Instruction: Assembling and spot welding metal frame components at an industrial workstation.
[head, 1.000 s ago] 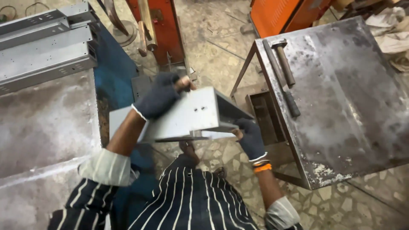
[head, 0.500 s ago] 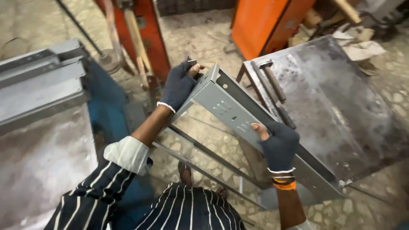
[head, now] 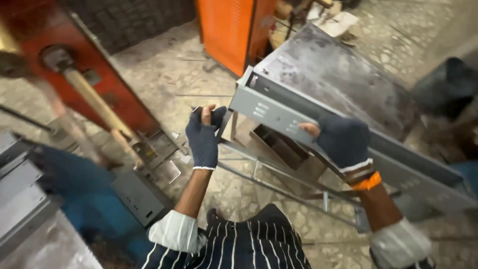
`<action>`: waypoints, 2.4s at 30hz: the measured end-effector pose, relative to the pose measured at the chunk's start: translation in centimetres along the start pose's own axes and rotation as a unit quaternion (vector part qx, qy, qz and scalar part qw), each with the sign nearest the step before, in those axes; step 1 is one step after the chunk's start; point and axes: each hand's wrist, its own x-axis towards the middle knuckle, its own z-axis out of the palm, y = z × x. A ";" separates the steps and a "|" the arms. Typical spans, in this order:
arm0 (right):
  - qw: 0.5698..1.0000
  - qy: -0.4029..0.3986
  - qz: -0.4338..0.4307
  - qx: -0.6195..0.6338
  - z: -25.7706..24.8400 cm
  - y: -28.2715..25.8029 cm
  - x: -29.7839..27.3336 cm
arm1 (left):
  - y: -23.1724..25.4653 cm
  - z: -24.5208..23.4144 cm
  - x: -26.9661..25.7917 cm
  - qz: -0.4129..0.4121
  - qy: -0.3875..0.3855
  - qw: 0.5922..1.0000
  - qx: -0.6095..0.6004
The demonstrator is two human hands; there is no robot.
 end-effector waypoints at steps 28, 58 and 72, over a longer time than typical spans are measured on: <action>0.975 -0.080 0.183 -0.099 15.1 38.3 14.7 | -18.7 20.2 3.8 -0.225 -0.174 0.938 0.197; 0.957 -0.140 0.177 -0.181 19.8 51.3 18.7 | -25.9 22.5 8.8 -0.228 -0.117 0.960 0.115; 0.981 -0.102 0.078 -0.146 24.8 33.6 9.0 | -26.0 17.3 6.0 -0.250 -0.008 0.961 0.115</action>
